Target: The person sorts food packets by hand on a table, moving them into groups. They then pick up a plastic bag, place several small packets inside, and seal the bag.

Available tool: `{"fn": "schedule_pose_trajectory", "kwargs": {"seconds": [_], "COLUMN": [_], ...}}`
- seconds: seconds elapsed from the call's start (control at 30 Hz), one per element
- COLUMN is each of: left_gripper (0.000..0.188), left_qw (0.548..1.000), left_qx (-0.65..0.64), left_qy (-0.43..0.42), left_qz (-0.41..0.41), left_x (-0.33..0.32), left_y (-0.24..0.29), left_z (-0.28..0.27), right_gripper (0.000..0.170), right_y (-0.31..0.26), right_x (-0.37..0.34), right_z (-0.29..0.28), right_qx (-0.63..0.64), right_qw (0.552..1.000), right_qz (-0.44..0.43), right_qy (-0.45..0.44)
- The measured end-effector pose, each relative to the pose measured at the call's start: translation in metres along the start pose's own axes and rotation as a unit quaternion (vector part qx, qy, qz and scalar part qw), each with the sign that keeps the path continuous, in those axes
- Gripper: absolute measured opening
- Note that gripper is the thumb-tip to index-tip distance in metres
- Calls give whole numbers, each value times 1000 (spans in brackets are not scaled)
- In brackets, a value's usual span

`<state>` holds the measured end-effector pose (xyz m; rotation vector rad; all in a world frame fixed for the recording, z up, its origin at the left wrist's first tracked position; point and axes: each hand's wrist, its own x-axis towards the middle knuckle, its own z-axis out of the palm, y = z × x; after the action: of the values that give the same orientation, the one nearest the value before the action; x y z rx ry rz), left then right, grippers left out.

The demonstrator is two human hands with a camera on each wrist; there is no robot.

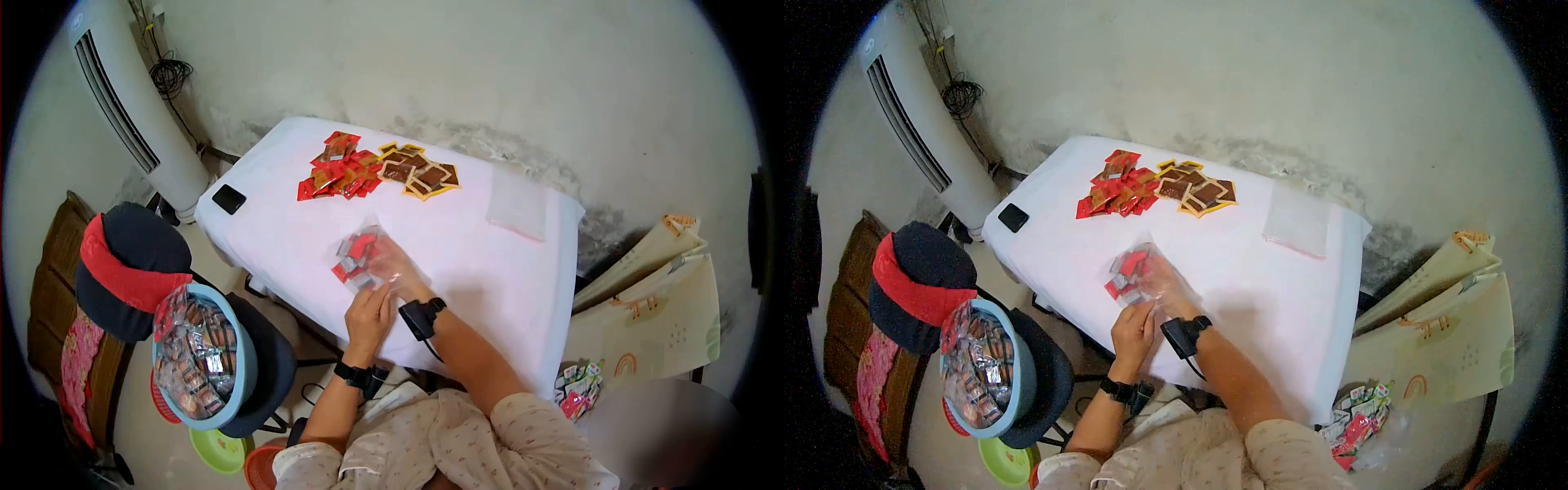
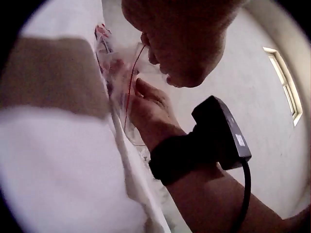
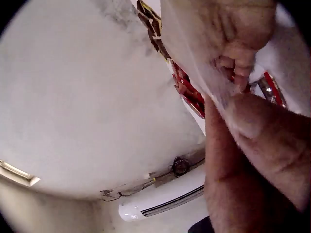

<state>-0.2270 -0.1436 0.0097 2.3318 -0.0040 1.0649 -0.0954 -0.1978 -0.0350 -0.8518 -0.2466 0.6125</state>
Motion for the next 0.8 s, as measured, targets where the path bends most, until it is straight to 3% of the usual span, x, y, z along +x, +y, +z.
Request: {"fn": "schedule_pose_trajectory", "kwargs": {"seconds": [0.07,0.17,0.2,0.23,0.27,0.3,0.33,0.37,0.43,0.47,0.6,0.67,0.8], "left_gripper": [28,36,39,39,46,53,59,59,62,64,59,55,50], "left_qw": [1000,998,997,997,996,994,973,973,966,967,979,979,974], "left_qx": [4,-7,-21,-21,-22,-23,-51,-50,-45,-49,-25,-44,-73], "left_qy": [-21,-46,-51,-52,-27,-2,-19,-20,-52,-65,-67,-92,-121], "left_qz": [-17,-40,-47,-44,-78,-111,-224,-222,-249,-243,-191,-174,-177], "left_x": [-2,-11,-16,-22,-31,-36,-32,-24,-7,-5,4,11,33], "left_y": [6,7,5,-4,-22,-40,-59,-62,-63,-74,-93,-91,-77], "left_z": [-7,-14,-18,-18,-13,-7,-3,-5,-4,3,27,35,53], "right_gripper": [46,45,41,36,36,38,40,40,41,45,39,36,33], "right_y": [-1,16,23,25,5,-33,-55,-55,-51,-60,-53,-47,-43], "right_x": [-15,-42,-55,-61,-77,-108,-127,-128,-124,-120,-108,-108,-109], "right_z": [-6,-28,-35,-43,-33,-4,9,-1,-20,-17,-41,-50,-68], "right_qx": [62,-41,-212,-376,-376,-518,-646,-645,-644,-649,-659,-691,-687], "right_qw": [998,999,975,915,914,846,756,757,654,635,648,660,667], "right_qz": [-3,13,-63,-137,-139,-110,-77,-78,-388,-404,-372,-292,-282], "right_qy": [5,-16,-36,-55,-54,-65,-72,-70,83,111,86,48,63]}}
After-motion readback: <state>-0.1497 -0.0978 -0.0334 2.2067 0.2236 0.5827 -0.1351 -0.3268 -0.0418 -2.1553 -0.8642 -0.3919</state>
